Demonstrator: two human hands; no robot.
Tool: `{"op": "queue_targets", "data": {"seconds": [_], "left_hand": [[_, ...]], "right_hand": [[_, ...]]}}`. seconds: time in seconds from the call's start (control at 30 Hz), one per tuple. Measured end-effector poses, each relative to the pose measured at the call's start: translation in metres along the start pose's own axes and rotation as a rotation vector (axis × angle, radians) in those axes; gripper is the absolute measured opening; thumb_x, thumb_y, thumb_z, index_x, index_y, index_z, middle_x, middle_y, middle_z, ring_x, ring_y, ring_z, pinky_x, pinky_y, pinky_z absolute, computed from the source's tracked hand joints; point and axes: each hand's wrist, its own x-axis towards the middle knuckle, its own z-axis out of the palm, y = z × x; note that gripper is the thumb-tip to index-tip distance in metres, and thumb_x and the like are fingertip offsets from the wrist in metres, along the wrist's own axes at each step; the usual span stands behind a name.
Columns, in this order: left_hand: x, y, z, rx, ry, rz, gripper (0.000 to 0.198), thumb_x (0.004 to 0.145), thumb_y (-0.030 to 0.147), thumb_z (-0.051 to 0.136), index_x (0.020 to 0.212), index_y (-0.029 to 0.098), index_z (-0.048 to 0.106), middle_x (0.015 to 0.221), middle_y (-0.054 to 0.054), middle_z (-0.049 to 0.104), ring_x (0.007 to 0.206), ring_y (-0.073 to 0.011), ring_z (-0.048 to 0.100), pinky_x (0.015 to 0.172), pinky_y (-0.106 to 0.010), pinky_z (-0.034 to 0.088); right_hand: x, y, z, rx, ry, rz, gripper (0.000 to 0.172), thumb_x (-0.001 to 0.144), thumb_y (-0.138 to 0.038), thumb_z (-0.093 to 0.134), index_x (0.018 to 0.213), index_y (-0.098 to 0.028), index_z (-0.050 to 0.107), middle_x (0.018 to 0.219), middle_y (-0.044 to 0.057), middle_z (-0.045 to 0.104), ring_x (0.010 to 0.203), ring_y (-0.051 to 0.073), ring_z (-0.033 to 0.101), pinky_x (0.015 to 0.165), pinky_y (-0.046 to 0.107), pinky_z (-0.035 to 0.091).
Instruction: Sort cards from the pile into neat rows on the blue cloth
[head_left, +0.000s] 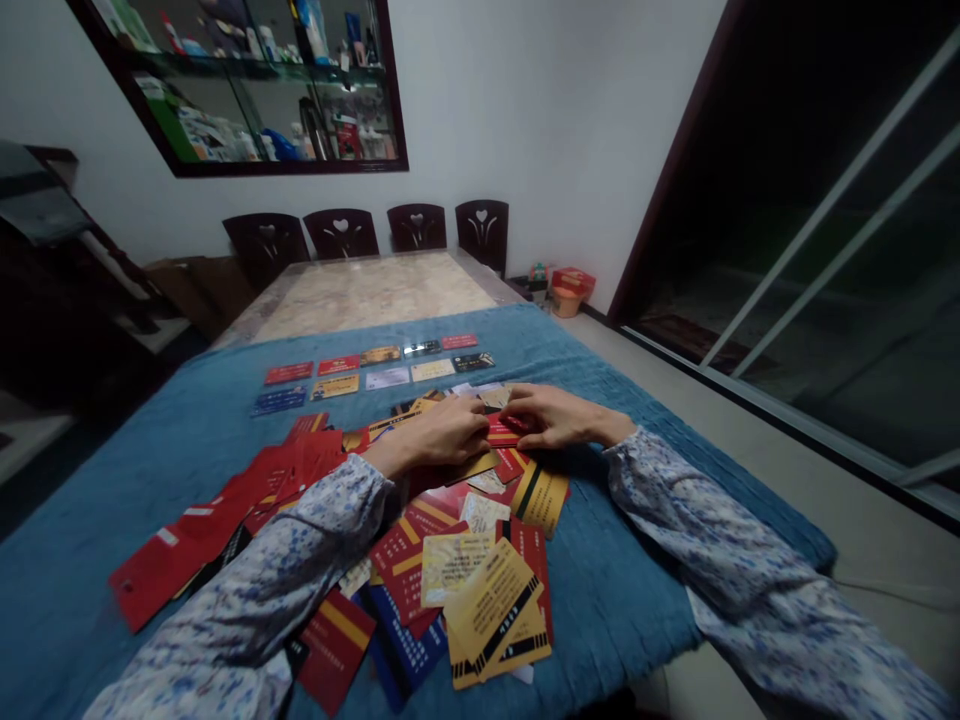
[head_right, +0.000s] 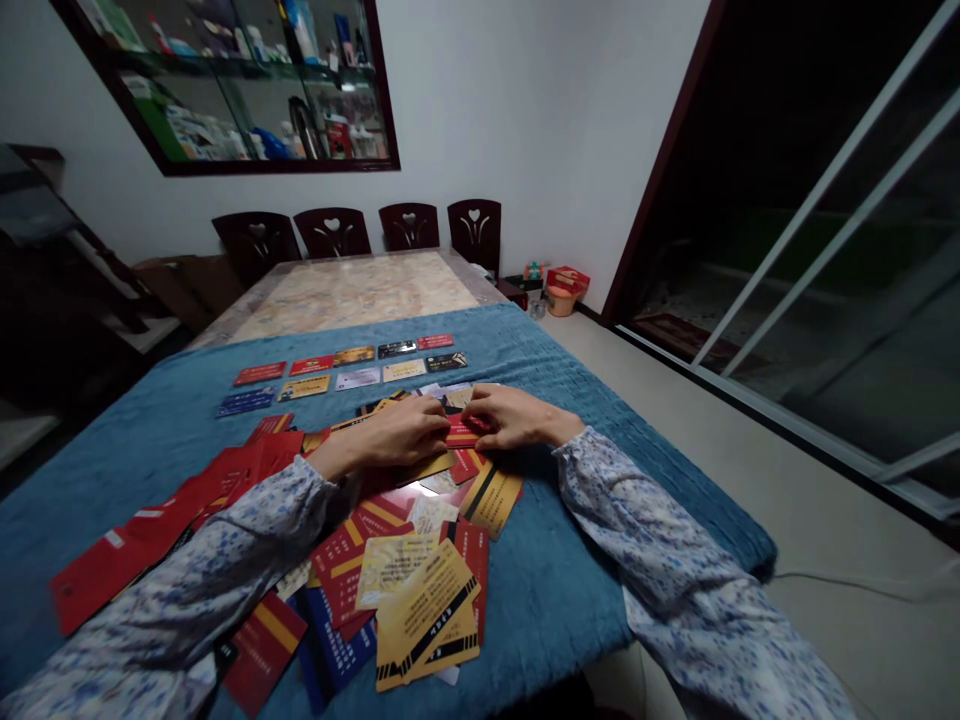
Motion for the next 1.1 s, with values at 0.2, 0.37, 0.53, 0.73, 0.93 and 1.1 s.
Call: {"op": "queue_targets", "data": {"seconds": [0.2, 0.37, 0.53, 0.73, 0.93, 1.1], "left_hand": [[-0.001, 0.003, -0.003, -0.025, 0.001, 0.013, 0.023, 0.096, 0.025, 0.056, 0.089, 0.013, 0.075, 0.097, -0.013, 0.07, 0.085, -0.0206, 0.064, 0.078, -0.033, 0.049], [-0.001, 0.003, -0.003, -0.02, 0.027, 0.009, 0.024, 0.096, 0.024, 0.053, 0.09, 0.015, 0.075, 0.093, -0.011, 0.071, 0.082, -0.0193, 0.064, 0.077, -0.032, 0.049], [0.001, 0.001, 0.002, 0.002, 0.061, 0.043, 0.028, 0.097, 0.022, 0.049, 0.085, 0.015, 0.074, 0.084, -0.01, 0.072, 0.075, -0.0199, 0.064, 0.076, -0.033, 0.049], [0.002, -0.001, 0.005, 0.095, 0.109, 0.035, 0.027, 0.099, 0.017, 0.047, 0.086, 0.014, 0.071, 0.09, -0.012, 0.074, 0.082, -0.0208, 0.068, 0.083, -0.034, 0.051], [0.003, -0.011, 0.012, 0.043, 0.193, 0.003, 0.019, 0.1, 0.017, 0.05, 0.108, 0.015, 0.067, 0.093, -0.011, 0.074, 0.087, -0.0209, 0.069, 0.085, -0.034, 0.054], [0.005, -0.014, 0.014, -0.105, 0.235, -0.046, 0.027, 0.095, 0.019, 0.058, 0.12, 0.018, 0.066, 0.109, -0.012, 0.075, 0.096, -0.0234, 0.071, 0.084, -0.035, 0.055]], "right_hand": [[0.0, 0.0, -0.003, 0.0, -0.015, 0.005, 0.026, 0.088, -0.036, 0.07, 0.104, -0.016, 0.069, 0.1, 0.007, 0.06, 0.088, 0.021, 0.055, 0.079, 0.036, 0.047], [-0.001, -0.005, -0.005, -0.01, 0.004, -0.019, 0.023, 0.09, -0.036, 0.065, 0.103, -0.017, 0.07, 0.099, 0.007, 0.062, 0.086, 0.02, 0.056, 0.077, 0.035, 0.046], [-0.003, -0.009, -0.007, -0.065, 0.036, -0.04, 0.016, 0.088, -0.028, 0.062, 0.098, -0.017, 0.069, 0.093, 0.006, 0.065, 0.08, 0.019, 0.056, 0.072, 0.032, 0.043], [-0.002, -0.003, -0.003, -0.076, 0.072, -0.019, 0.029, 0.077, -0.011, 0.057, 0.101, -0.019, 0.072, 0.098, 0.007, 0.07, 0.083, 0.019, 0.06, 0.072, 0.03, 0.042], [-0.001, 0.004, 0.002, -0.08, 0.158, 0.051, 0.024, 0.084, -0.01, 0.052, 0.096, -0.017, 0.071, 0.093, 0.008, 0.072, 0.079, 0.018, 0.061, 0.072, 0.029, 0.042], [-0.001, 0.005, 0.006, -0.008, 0.208, 0.095, 0.02, 0.085, -0.013, 0.055, 0.095, -0.018, 0.07, 0.088, 0.007, 0.072, 0.075, 0.017, 0.06, 0.07, 0.028, 0.042]]}}
